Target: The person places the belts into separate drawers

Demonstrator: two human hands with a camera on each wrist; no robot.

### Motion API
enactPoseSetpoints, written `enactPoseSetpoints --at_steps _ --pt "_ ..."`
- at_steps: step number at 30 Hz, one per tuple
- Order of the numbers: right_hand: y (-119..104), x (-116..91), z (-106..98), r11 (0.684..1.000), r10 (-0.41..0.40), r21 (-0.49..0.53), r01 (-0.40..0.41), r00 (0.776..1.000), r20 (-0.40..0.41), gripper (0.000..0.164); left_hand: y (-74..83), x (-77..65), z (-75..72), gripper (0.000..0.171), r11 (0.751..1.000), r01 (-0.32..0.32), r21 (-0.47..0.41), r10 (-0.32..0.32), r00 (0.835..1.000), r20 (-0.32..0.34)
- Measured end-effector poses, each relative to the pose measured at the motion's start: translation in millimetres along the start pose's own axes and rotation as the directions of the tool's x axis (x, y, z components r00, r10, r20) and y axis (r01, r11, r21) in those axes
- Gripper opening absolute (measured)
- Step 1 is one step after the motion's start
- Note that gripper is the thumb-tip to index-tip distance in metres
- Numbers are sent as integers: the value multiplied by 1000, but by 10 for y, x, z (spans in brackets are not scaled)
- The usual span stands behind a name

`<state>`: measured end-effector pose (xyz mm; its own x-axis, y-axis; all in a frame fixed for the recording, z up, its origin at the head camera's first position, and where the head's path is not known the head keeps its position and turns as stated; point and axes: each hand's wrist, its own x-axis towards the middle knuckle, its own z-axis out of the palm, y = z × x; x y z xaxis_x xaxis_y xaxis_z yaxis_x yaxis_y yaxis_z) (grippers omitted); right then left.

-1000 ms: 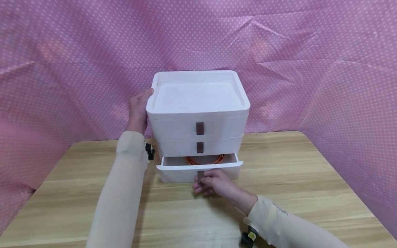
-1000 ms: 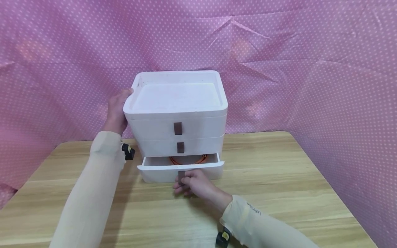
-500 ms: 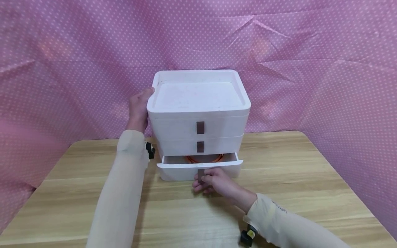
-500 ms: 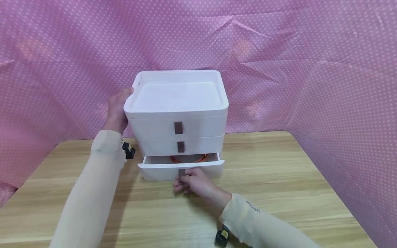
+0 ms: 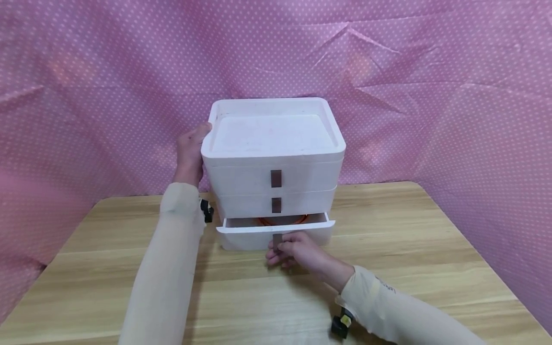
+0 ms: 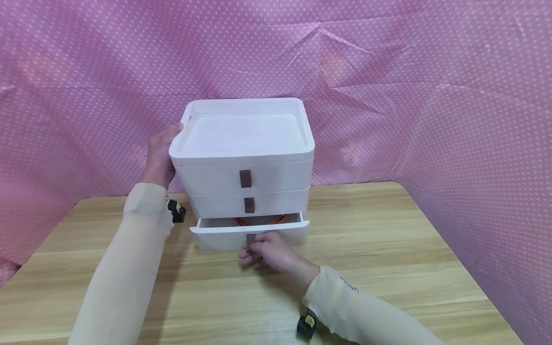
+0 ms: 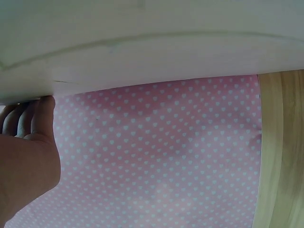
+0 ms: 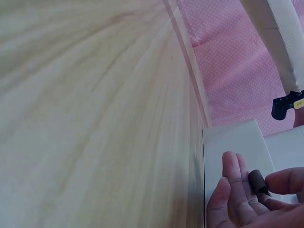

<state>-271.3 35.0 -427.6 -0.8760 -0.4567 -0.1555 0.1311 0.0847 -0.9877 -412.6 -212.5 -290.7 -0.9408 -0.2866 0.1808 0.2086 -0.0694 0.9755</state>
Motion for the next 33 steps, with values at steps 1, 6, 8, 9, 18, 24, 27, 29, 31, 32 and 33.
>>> enactPoseSetpoints --at_steps 1,6,8,9,18,24,27,29,31,32,33 --pt "3 8 -4 1000 0 -1 0 1000 -1 30 -3 1 -3 40 1000 0 2 0 1000 3" --pt "6 24 -11 1000 5 -5 -5 1000 -10 30 -14 9 1 41 1000 -4 14 4 1000 5" --pt "1 23 -8 1000 7 -4 -7 1000 -13 30 -15 11 3 41 1000 -3 17 3 1000 4" --pt "-3 21 -6 1000 8 -2 -8 1000 -16 30 -12 11 4 41 1000 -1 16 1 1000 4" --pt "-9 31 13 1000 15 4 -15 999 -34 29 -10 28 -7 38 1000 6 -2 -6 1000 -11" --pt "4 33 12 1000 14 -5 -14 999 -33 29 -19 23 -5 33 1000 3 -10 -3 1000 -11" --pt "5 34 4 1000 16 -5 -16 999 -34 28 -20 19 1 34 1000 5 -10 -5 1000 -6" --pt "5 38 -4 1000 18 -4 -18 999 -34 29 -18 13 2 36 1000 2 -10 -2 1000 -11" --pt "4 42 -13 1000 20 -4 -20 999 -33 29 -16 7 5 36 1000 -1 -14 1 1000 -17" --pt "4 43 -17 1000 21 -4 -21 999 -33 29 -15 4 7 36 1000 -2 -13 2 1000 -19" --pt "4 44 -20 1000 21 -5 -22 999 -34 29 -15 2 11 35 1000 -3 -13 3 1000 -22"
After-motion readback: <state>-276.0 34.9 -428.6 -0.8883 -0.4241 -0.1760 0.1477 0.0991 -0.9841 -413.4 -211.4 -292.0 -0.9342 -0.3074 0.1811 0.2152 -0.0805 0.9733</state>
